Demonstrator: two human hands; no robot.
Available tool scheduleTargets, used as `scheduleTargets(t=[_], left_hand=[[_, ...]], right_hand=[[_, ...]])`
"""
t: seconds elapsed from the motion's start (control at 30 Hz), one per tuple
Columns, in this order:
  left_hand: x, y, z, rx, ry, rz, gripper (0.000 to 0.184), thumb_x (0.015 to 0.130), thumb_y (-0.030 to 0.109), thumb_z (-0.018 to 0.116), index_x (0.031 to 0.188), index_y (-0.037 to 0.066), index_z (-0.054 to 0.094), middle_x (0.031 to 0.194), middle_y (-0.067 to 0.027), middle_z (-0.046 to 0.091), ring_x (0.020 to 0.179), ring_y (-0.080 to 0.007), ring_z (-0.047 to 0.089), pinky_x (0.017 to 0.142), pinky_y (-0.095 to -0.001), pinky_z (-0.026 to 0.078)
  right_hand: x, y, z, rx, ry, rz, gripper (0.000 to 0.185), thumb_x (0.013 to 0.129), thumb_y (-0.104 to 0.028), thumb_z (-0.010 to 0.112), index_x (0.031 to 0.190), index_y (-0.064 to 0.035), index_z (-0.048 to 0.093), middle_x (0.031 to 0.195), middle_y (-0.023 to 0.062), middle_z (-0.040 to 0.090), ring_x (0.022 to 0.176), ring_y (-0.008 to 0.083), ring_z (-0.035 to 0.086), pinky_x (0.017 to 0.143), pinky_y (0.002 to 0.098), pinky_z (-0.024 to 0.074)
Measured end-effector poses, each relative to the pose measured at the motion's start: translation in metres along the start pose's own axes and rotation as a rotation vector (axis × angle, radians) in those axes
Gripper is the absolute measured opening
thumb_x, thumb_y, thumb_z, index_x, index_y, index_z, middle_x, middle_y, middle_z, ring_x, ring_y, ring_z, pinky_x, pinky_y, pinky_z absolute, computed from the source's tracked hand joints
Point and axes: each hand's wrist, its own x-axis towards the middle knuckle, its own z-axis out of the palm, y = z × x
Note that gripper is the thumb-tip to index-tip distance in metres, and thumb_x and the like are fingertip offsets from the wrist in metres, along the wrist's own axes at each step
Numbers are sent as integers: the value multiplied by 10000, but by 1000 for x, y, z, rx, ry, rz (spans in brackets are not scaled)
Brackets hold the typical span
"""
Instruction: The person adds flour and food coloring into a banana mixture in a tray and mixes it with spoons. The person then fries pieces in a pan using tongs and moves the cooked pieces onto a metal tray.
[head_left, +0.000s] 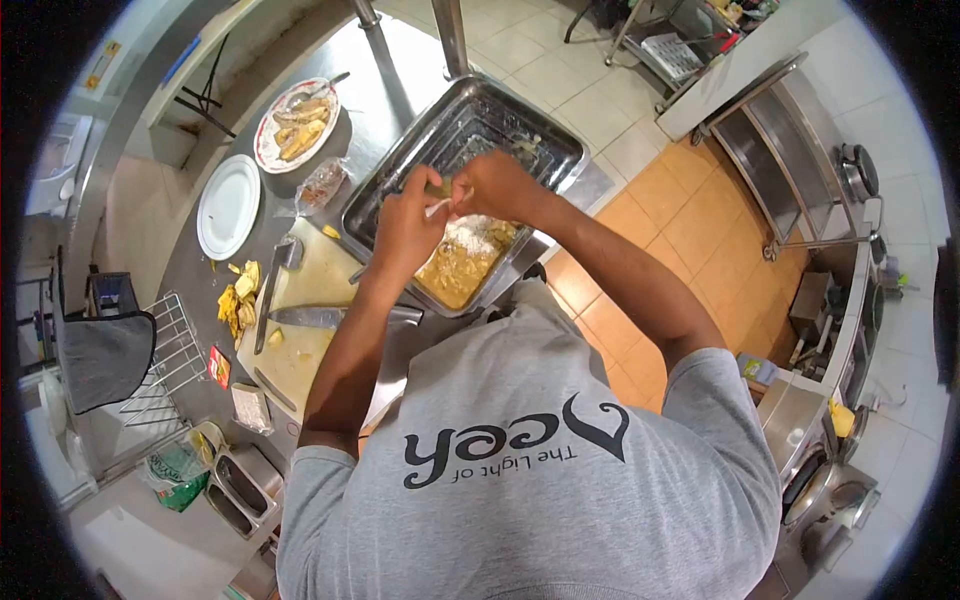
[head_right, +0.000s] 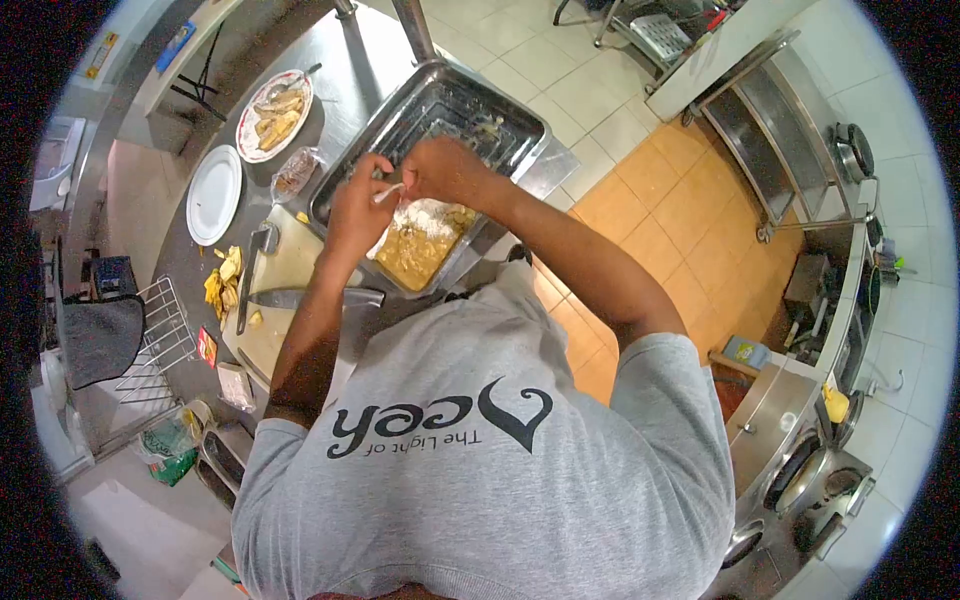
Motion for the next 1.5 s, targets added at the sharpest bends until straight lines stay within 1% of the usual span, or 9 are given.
scheduleTargets(t=[0.1, 0.2, 0.43, 0.73, 0.83, 1.13, 1.33, 1.43, 1.5], left_hand=[[3, 6, -2, 24, -24, 4, 255, 781, 17, 583, 990, 64, 445, 764, -203, 644, 794, -354, 645, 635, -379, 478], [3, 7, -2, 59, 28, 25, 255, 781, 47, 599, 979, 68, 440, 759, -197, 646, 792, -351, 647, 640, -383, 481], [7, 6, -14, 145, 6, 7, 265, 768, 118, 655, 934, 84, 451, 762, -187, 649, 768, -356, 645, 640, -384, 480], [20, 5, -16, 171, -50, 107, 252, 776, 100, 668, 895, 65, 449, 707, -161, 638, 722, -311, 656, 606, -370, 472], [23, 6, -16, 157, -64, 125, 242, 777, 88, 668, 871, 60, 447, 704, -159, 639, 700, -289, 658, 588, -361, 466], [25, -2, -17, 157, -96, 119, 210, 794, 86, 647, 856, 55, 449, 720, -163, 649, 679, -276, 657, 583, -354, 468], [27, -5, -13, 59, -65, 113, 160, 747, 83, 625, 807, 50, 481, 696, -159, 606, 691, -361, 602, 616, -400, 458], [30, -5, -16, 61, -106, 37, 167, 762, 118, 639, 832, 57, 500, 702, -143, 619, 699, -335, 622, 623, -378, 472], [28, -12, -19, -34, -49, 41, 181, 806, 152, 646, 877, 70, 501, 703, -110, 636, 695, -222, 633, 617, -329, 477]], right_hand=[[2, -11, 5, -91, 17, -54, 217, 640, -233, 728, 762, -63, 669, 713, 135, 647, 699, 325, 645, 665, 398, 516], [9, -12, 13, -195, 149, -147, 214, 649, -216, 699, 772, -48, 650, 725, 183, 632, 728, 358, 634, 680, 432, 515], [19, -9, 18, -236, 111, -174, 244, 643, -132, 702, 864, -53, 634, 758, 175, 628, 741, 349, 620, 662, 411, 500], [23, -14, 5, -244, -7, -161, 344, 552, -171, 765, 856, -74, 636, 768, 140, 648, 777, 327, 638, 684, 416, 502], [20, -7, 8, -120, 40, -180, 314, 581, -146, 762, 847, -36, 639, 770, 152, 640, 741, 321, 632, 663, 358, 495], [17, 3, 14, -187, 18, -243, 286, 598, -138, 737, 810, 4, 608, 713, 175, 601, 682, 319, 617, 624, 373, 466], [17, 3, 17, -152, 3, -133, 339, 577, -199, 762, 827, -17, 625, 696, 172, 596, 628, 321, 583, 602, 366, 457], [15, -6, 17, -150, 20, -78, 354, 594, -216, 763, 863, -25, 635, 719, 169, 612, 636, 302, 589, 610, 354, 458], [16, -2, 17, -75, 46, -30, 341, 625, -217, 756, 895, -43, 643, 703, 140, 621, 646, 241, 608, 605, 339, 460]])
